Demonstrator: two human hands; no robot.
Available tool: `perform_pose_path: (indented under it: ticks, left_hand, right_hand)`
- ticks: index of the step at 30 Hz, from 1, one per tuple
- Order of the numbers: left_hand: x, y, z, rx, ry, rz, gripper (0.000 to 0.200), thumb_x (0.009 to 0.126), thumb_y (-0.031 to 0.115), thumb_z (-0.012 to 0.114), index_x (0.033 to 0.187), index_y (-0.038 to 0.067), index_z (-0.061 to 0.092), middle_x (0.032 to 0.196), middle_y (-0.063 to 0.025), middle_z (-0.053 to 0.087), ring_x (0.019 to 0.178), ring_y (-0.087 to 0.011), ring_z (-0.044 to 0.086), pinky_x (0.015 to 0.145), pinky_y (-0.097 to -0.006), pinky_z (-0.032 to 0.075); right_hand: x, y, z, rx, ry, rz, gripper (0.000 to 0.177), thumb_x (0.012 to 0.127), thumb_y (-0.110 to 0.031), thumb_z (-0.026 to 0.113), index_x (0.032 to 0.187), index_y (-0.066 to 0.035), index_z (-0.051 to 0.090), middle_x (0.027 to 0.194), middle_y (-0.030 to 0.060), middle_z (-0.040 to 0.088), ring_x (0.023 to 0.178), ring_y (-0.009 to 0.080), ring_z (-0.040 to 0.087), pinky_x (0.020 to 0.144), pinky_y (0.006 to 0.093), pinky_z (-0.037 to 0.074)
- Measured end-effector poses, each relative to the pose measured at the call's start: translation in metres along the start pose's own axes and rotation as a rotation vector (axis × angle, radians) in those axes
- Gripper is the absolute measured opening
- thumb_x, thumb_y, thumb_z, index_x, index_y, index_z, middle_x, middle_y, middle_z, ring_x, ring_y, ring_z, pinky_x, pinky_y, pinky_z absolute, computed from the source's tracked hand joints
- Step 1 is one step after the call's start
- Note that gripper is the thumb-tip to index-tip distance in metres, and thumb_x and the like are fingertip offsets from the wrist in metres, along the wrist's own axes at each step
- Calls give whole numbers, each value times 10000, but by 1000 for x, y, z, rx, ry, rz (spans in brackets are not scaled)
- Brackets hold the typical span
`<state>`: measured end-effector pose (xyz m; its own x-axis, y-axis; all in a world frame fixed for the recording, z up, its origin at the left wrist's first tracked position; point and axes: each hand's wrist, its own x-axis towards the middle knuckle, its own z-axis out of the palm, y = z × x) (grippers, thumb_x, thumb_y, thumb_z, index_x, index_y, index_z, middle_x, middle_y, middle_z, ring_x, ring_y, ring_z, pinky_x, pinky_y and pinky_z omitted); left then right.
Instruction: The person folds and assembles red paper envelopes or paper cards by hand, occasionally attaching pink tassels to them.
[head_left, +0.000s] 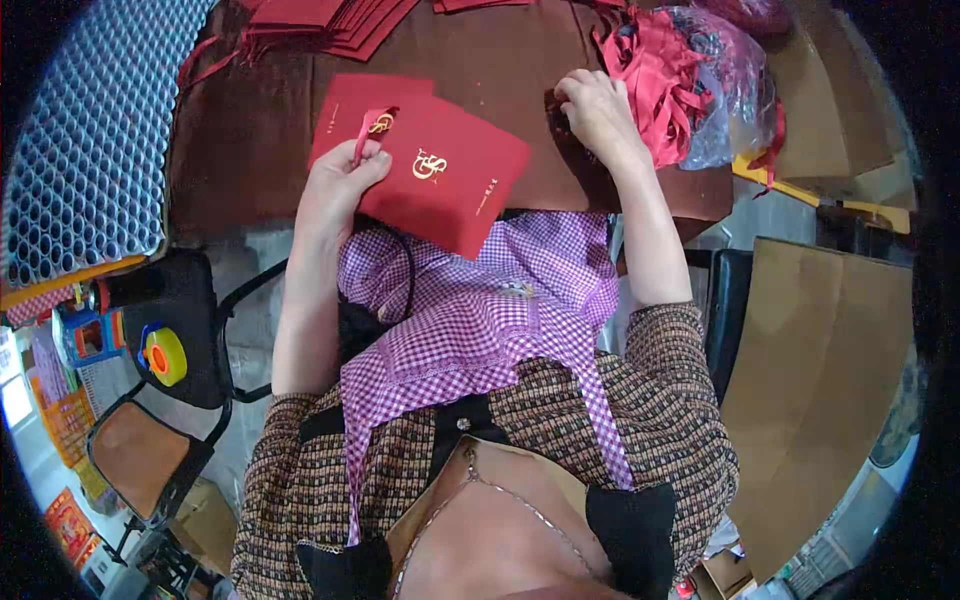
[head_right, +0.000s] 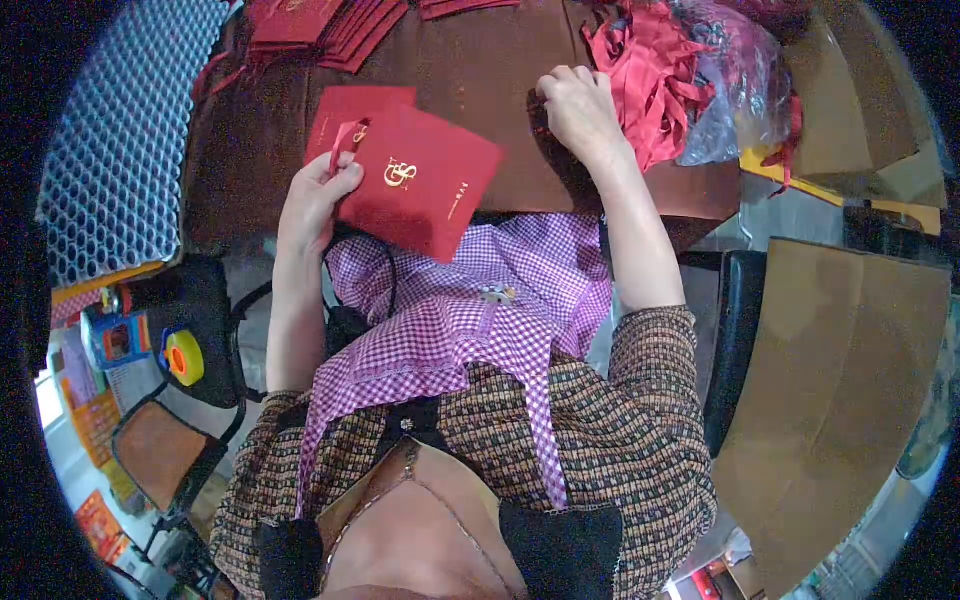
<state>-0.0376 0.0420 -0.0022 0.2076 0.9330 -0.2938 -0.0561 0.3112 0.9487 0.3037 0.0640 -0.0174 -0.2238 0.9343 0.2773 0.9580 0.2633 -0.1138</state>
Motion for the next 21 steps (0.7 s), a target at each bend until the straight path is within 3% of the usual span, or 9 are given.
perform_pose_path:
  ticks: [4, 6, 8, 10, 12, 14, 19, 21]
  left_hand:
    - [0, -1, 5, 12, 76, 18, 265, 810, 72, 668, 1050, -17, 598, 928, -42, 630, 820, -122, 598, 783, -254, 464]
    - [-1, 1, 5, 9, 37, 7, 255, 794, 69, 692, 1028, -5, 623, 876, -24, 633, 807, -95, 587, 760, -222, 460]
    - [-3, 2, 6, -10, 37, 9, 222, 799, 85, 685, 1000, 8, 627, 868, -5, 628, 798, -82, 579, 754, -217, 453]
    - [-1, -1, 6, -8, -59, 60, 177, 807, 84, 674, 965, 20, 627, 858, 15, 621, 774, -62, 560, 731, -204, 441]
    - [-4, 3, 12, -90, -49, 31, 142, 812, 91, 669, 932, 31, 623, 817, 46, 591, 742, -41, 531, 718, -191, 426]
    - [4, -5, 8, -107, -128, 50, 169, 816, 90, 658, 968, 22, 627, 815, 65, 555, 749, -31, 509, 720, -183, 415]
    - [4, -5, 12, -90, -57, 56, 310, 820, 77, 636, 1110, -27, 604, 853, 68, 531, 783, -26, 494, 724, -175, 403]
    - [2, -3, 16, -63, -51, 45, 359, 819, 67, 629, 1158, -44, 587, 867, 67, 529, 792, -26, 490, 725, -175, 400]
  right_hand:
    - [5, -1, 3, 43, 65, -17, 133, 764, -95, 629, 896, -85, 644, 977, 58, 631, 1003, 260, 552, 879, 394, 374]
    - [17, -4, 0, 238, 214, -49, 116, 756, -81, 643, 858, -27, 628, 915, 98, 665, 858, 297, 633, 790, 385, 474]
    - [24, -11, -10, 449, 358, -68, 126, 770, -36, 623, 890, 4, 618, 946, 126, 668, 840, 275, 653, 774, 338, 503]
    - [26, -16, -10, 700, 317, 47, 122, 839, -32, 589, 949, 13, 617, 988, 76, 670, 905, 162, 621, 822, 271, 475]
    - [26, -24, -12, 1003, 238, 211, 135, 868, -36, 572, 988, 8, 614, 1002, 47, 660, 932, 131, 605, 834, 254, 465]
    - [26, -29, -14, 1082, 231, 228, 140, 876, -36, 568, 1002, 7, 611, 996, 43, 657, 924, 121, 603, 832, 243, 461]
    - [19, -64, -42, 1273, 226, 314, 137, 881, -32, 572, 1009, 2, 607, 966, 32, 647, 877, 92, 592, 800, 217, 462]
    - [10, -84, -42, 1217, 159, 206, 102, 855, -42, 607, 955, -20, 613, 922, 15, 640, 855, 102, 588, 780, 234, 463]
